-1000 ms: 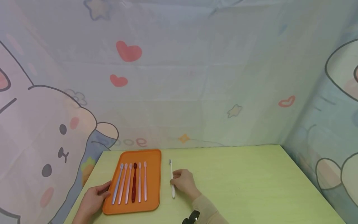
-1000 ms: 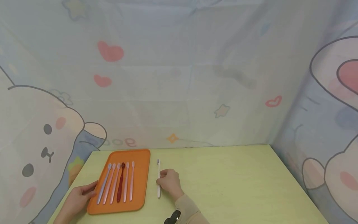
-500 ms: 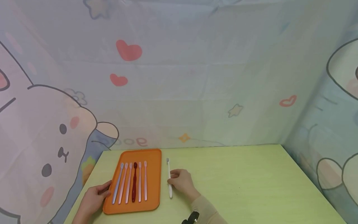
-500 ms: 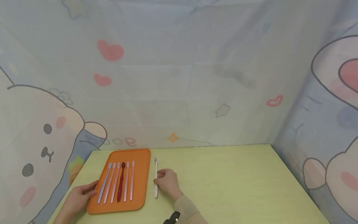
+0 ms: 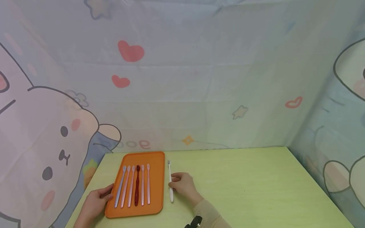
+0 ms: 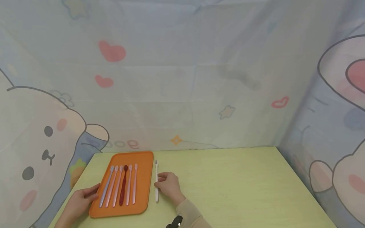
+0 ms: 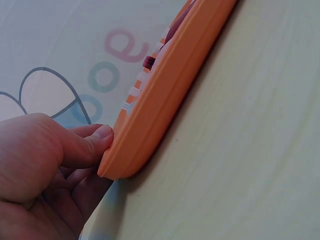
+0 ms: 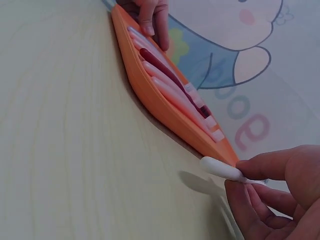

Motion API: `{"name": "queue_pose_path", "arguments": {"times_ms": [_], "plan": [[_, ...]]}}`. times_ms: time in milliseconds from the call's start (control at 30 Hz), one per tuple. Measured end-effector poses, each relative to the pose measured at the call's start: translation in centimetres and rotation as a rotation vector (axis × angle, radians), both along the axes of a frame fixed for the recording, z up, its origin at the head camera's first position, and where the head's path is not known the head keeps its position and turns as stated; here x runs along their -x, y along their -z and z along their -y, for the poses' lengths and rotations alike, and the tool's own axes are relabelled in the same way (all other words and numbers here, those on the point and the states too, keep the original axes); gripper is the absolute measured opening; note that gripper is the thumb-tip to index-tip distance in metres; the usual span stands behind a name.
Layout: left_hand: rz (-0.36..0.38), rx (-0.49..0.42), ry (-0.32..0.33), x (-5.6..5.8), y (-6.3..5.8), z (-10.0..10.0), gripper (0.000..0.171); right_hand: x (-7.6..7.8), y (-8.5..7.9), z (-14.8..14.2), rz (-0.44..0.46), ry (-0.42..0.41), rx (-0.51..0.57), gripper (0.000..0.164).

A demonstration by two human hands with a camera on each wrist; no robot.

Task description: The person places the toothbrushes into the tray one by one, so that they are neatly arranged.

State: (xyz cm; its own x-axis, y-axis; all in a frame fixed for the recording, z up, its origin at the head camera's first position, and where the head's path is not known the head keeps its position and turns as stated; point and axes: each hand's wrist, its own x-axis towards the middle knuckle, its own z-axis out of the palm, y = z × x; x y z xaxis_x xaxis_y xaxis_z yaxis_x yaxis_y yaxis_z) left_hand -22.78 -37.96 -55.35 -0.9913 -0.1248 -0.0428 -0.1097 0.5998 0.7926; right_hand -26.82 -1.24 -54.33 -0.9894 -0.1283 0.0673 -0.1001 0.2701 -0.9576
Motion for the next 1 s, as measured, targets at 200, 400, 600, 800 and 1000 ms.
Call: {"name": "queue_pose_path", "arguments": {"times_ms": [200, 400, 600, 800, 1000], "plan": [[0.008, 0.004, -0.001, -0.1, -0.1, -0.2, 0.046, -0.2, 0.0, 0.9, 0.029, -0.02, 0.073, 0.038], [0.005, 0.013, 0.005, 0.0, 0.0, -0.1, 0.047, -0.3, -0.1, 1.7, 0.044, -0.042, 0.091, 0.04], [0.009, 0.0, 0.008, 0.0, 0.0, 0.2, 0.047, -0.2, 0.0, 2.7, 0.074, -0.067, 0.122, 0.041], [-0.002, 0.004, 0.016, -0.2, 0.0, 0.3, 0.047, -0.1, 0.0, 3.6, 0.084, -0.072, 0.118, 0.041], [-0.007, 0.006, 0.02, -0.4, -0.1, 0.4, 0.046, -0.1, 0.0, 4.6, 0.08, -0.059, 0.08, 0.039]]}}
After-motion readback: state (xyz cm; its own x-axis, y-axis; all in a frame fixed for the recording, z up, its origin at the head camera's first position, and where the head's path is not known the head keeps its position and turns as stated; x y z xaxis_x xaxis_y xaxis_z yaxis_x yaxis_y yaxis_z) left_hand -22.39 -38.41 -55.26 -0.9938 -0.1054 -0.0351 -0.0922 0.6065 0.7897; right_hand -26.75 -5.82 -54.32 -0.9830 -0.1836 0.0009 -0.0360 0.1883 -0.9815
